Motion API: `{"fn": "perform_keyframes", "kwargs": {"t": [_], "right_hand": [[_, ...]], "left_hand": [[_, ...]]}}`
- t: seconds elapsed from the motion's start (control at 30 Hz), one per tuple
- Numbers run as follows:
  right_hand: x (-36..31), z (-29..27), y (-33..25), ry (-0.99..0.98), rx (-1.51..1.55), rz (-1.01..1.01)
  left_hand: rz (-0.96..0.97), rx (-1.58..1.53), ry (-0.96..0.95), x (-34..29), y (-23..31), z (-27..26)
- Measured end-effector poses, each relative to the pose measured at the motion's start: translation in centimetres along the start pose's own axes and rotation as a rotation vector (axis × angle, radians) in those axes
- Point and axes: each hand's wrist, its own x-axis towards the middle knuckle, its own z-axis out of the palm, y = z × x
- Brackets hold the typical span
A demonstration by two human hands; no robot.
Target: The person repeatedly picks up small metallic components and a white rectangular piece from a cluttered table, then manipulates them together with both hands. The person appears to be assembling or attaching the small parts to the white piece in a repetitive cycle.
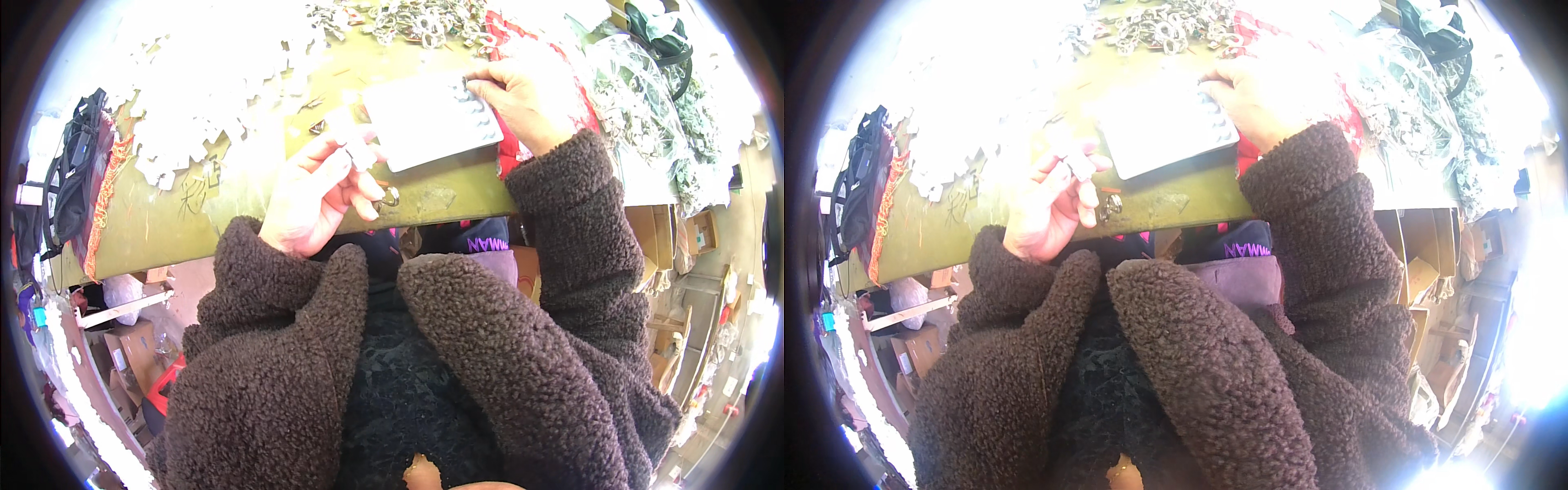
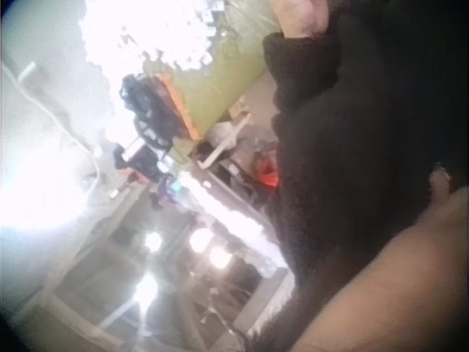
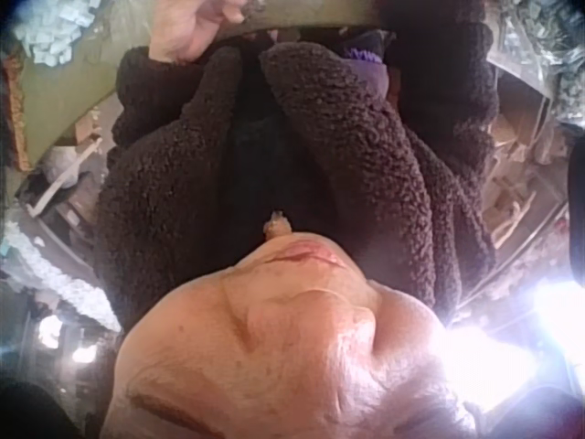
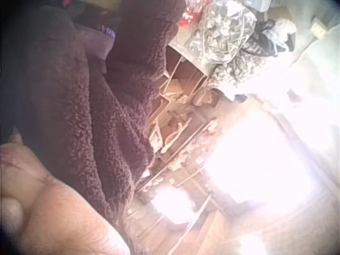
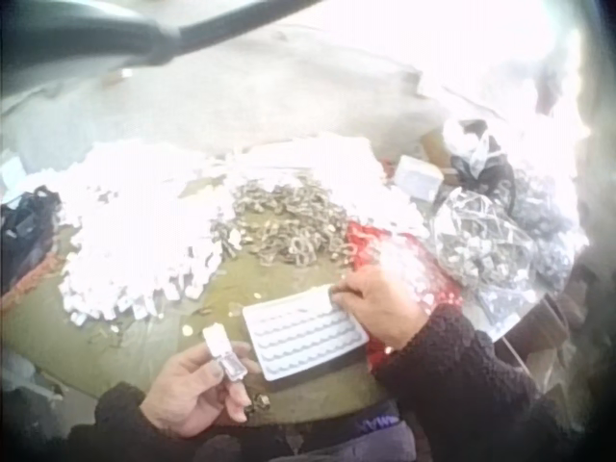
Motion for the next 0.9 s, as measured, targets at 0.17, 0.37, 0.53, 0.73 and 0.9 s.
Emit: {"fn": "perform_keyframes", "kwargs": {"t": [0.17,0.37,0.53,0.73,0.9], "right_hand": [[-1.4,-0.8,-2.6,0.122,-0.44,-0.167],[-2.1,-0.2,-4.1,0.141,-0.466,-0.24],[-4.0,2.2,-6.1,0.065,0.156,-0.27],[-5.3,5.1,-9.7,0.082,-0.189,-0.618],[-5.2,6.7,-10.1,0.097,-0.126,-0.737]], "left_hand": [[-0.001,0.026,-0.019,0.0,0.0,0.1],[-0.04,0.005,-0.102,-0.1,0.2,-0.7],[-0.019,-0.055,-0.122,-0.3,0.1,-0.7],[-0.043,-0.021,-0.075,-0.4,0.1,-0.5],[-0.023,-0.011,-0.06,-0.4,-0.2,-0.8]]}}
